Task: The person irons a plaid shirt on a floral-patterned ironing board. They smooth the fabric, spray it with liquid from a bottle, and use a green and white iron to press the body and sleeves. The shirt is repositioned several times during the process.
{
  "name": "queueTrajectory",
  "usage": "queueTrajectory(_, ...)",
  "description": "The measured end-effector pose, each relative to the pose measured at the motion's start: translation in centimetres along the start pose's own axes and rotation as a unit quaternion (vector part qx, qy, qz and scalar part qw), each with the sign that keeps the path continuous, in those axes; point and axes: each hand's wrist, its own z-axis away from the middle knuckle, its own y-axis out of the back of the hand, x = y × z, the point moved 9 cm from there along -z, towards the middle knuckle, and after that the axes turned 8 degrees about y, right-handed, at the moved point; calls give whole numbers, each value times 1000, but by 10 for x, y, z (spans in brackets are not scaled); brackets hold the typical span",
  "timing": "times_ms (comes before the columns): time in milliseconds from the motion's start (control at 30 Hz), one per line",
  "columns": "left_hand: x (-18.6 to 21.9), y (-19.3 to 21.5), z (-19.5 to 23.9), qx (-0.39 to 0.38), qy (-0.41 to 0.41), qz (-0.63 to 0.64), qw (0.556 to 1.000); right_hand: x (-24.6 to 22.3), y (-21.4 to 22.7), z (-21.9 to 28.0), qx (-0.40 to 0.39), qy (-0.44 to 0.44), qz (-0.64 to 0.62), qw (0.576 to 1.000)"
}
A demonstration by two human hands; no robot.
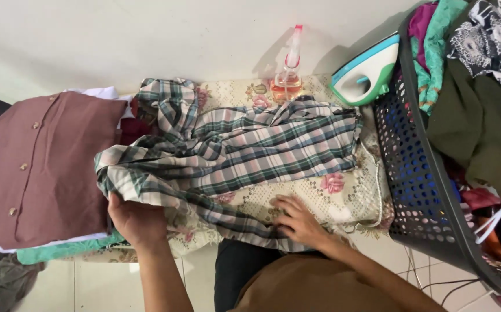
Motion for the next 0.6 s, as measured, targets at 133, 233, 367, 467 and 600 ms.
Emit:
queueTrajectory(133,-1,89,-48,18,-39,86,995,11,9,-16,-34,-6,-146,989)
queueTrajectory(233,16,97,-35,73,-58,133,987,52,49,-23,46,-81,-108,990)
queueTrajectory(367,16,109,-32,74,-89,65,991,124,105,11,111,-165,184,962)
queueTrajectory(467,9,122,-32,77,-112,7,991,171,115,49,141,-176,184,957)
queueTrajectory(600,-1,137,-32,85,-147,-77,982,169,131,81,121,-230,139,956)
